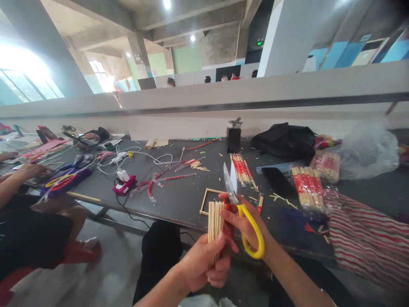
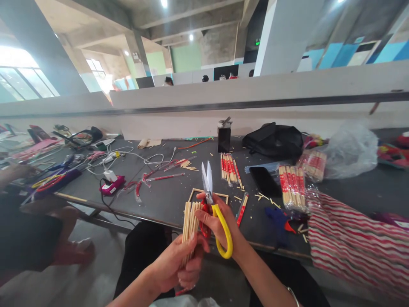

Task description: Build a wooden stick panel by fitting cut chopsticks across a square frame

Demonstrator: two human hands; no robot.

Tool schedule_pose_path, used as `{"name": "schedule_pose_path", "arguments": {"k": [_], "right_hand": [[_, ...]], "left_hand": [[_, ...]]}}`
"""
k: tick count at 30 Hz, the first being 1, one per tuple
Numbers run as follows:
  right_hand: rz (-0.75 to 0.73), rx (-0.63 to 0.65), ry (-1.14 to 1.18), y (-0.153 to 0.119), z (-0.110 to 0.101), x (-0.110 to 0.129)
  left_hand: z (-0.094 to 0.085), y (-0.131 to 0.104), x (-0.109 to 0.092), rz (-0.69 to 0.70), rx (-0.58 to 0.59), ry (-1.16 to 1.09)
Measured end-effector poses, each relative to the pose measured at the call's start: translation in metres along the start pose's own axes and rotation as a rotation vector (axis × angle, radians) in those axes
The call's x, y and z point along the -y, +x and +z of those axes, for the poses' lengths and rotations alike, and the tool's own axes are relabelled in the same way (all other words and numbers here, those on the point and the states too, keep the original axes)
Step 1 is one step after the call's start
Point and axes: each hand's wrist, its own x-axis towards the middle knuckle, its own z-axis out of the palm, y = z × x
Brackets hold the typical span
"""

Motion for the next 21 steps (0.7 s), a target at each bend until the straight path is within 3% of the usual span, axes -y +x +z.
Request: {"name": "schedule_pose_path", "arguments": {"k": [7, 13, 16, 18, 21], "right_hand": [[0.051, -0.065, 0.023, -0.005, -0.004, -0.004], [0.001, -0.096, -0.228, -0.012, -0.018, -0.012], [-0.068, -0.203, -0.617, -0.013, -0.047, -0.013], [-0.062, -0.292, -0.874, -0.012, -0.074, -0.012], [0.034, -0.347, -1.093, -0.012, -0.116, -0.013]], "left_hand": [[0.003, 0.007, 0.008, 0.085, -0.297, 0.023], [-0.001, 0.005, 0.007, 0.063, -0.516, 0.215], [-0.019, 0.002, -0.008, 0.209, -0.682, 0.581], [-0.036, 0.003, -0.026, 0.352, -0.717, 1.017], [-0.056, 0.012, -0.057, 0.281, -0.767, 1.589]]}}
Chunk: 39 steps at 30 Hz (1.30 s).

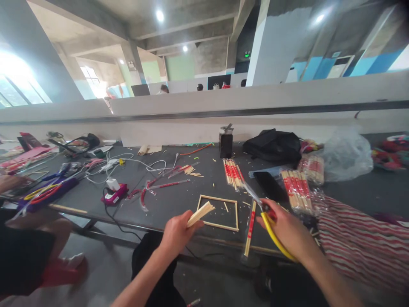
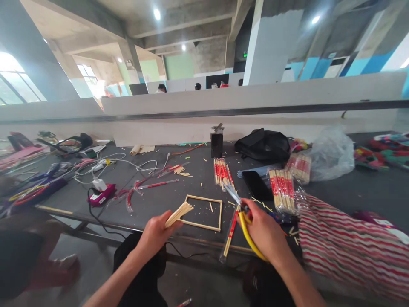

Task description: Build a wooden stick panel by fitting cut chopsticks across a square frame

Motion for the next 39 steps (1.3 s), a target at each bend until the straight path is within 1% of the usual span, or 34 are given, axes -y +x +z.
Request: {"name": "schedule_pose_path", "arguments": {"k": [2, 4, 6, 9, 11, 13, 17, 21, 23, 25, 29, 31, 33, 36, 39], "right_hand": [[0.026, -0.025, -0.077, 0.006, -0.005, -0.023], [0.036, -0.073, -0.163, 0.01, -0.004, -0.044], [0.042, -0.08, -0.225, 0.011, 0.0, -0.06], [0.03, -0.092, -0.34, 0.012, 0.006, -0.073], [0.006, -0.109, -0.442, 0.011, 0.007, -0.076], [-0.026, -0.108, -0.554, 0.011, 0.006, -0.072], [-0.087, -0.069, -0.765, 0.005, -0.001, -0.055], [-0.088, -0.036, -0.882, 0.001, -0.005, -0.038], [-0.089, -0.015, -0.894, 0.003, -0.006, -0.036], [-0.106, 0.001, -0.854, 0.006, -0.006, -0.041], [-0.194, 0.021, -0.62, 0.015, -0.006, -0.061], [-0.215, -0.027, -0.527, 0.015, -0.004, -0.069], [-0.24, -0.096, -0.502, 0.014, -0.001, -0.071], [-0.291, -0.156, -0.531, 0.01, 0.004, -0.067], [-0.3, -0.186, -0.516, 0.006, 0.011, -0.057]], "left_hand": [[-0.007, 0.022, 0.003, 0.087, 0.022, 0.232], [-0.009, 0.042, 0.001, 0.178, 0.057, 0.382], [-0.007, 0.059, -0.005, 0.281, 0.093, 0.476], [0.003, 0.077, -0.016, 0.454, 0.151, 0.515], [0.012, 0.085, -0.021, 0.527, 0.182, 0.525], [0.023, 0.091, -0.025, 0.555, 0.21, 0.542], [0.04, 0.099, -0.026, 0.562, 0.246, 0.565], [0.048, 0.105, -0.025, 0.546, 0.258, 0.57], [0.049, 0.108, -0.023, 0.538, 0.261, 0.569], [0.05, 0.109, -0.022, 0.539, 0.264, 0.564], [0.051, 0.111, -0.018, 0.561, 0.267, 0.55], [0.053, 0.111, -0.016, 0.582, 0.253, 0.548], [0.054, 0.111, -0.014, 0.598, 0.239, 0.546], [0.057, 0.111, -0.012, 0.621, 0.231, 0.556], [0.058, 0.111, -0.011, 0.666, 0.199, 0.575]]}}
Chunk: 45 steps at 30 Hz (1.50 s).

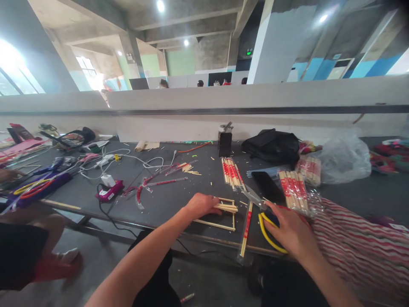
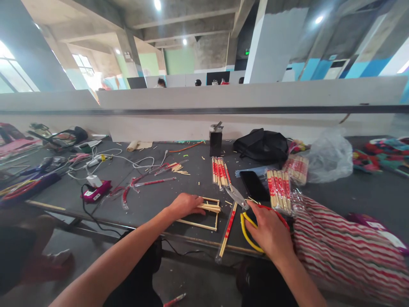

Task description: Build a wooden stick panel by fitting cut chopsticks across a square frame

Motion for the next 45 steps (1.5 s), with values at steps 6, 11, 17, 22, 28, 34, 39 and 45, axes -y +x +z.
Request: {"name": "schedule_pose_path", "arguments": {"k": [6, 11, 17, 22, 28, 34, 39, 45], "right_hand": [[0.057, 0.15, -0.024, 0.001, 0.003, 0.023], [0.018, 0.21, -0.112, 0.001, -0.002, 0.026], [-0.001, 0.126, -0.129, 0.012, -0.032, 0.046], [-0.317, 0.092, 0.003, 0.041, -0.04, 0.097], [-0.347, 0.33, -0.148, 0.067, -0.017, 0.121], [-0.308, 0.351, -0.165, 0.07, -0.005, 0.115], [-0.289, 0.346, -0.172, 0.067, 0.003, 0.118], [-0.297, 0.334, -0.172, 0.065, 0.008, 0.126]], "left_hand": [[0.001, -0.001, 0.001, 0.029, -0.032, -0.006], [0.003, 0.0, 0.003, 0.001, -0.04, -0.112], [-0.004, -0.004, -0.002, -0.028, -0.013, -0.026], [-0.026, -0.005, -0.017, -0.026, 0.001, 0.006], [-0.043, -0.009, -0.009, -0.113, 0.012, -0.174], [-0.027, -0.035, 0.024, -0.408, -0.365, -1.097], [-0.006, -0.042, 0.017, -0.649, -0.598, -1.731], [-0.002, -0.031, -0.005, -0.733, -0.543, -1.803]]}}
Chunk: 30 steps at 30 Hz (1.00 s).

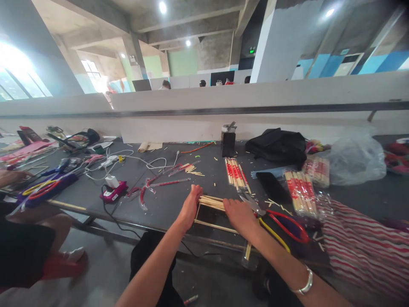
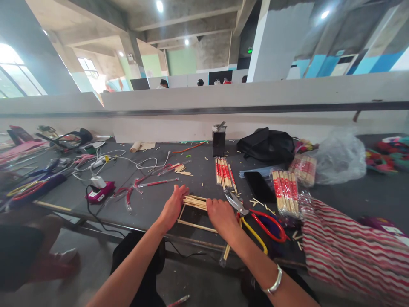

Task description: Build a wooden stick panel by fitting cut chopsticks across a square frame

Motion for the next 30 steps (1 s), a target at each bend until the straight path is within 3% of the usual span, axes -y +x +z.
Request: {"name": "schedule_pose_path", "arguments": {"k": [8, 21, 30], "right_hand": [[0.001, -0.003, -0.001, 0.001, -0.002, 0.004], [-0.011, -0.023, -0.008, 0.006, -0.004, 0.01], [0.148, -0.006, -0.001, -0.003, -0.001, -0.02]], "left_hand": [[0.005, -0.004, 0.0, 0.004, -0.023, 0.081], [0.004, 0.0, -0.001, -0.04, -0.033, 0.006], [-0.002, -0.002, -0.005, -0.044, -0.072, -0.167]]}}
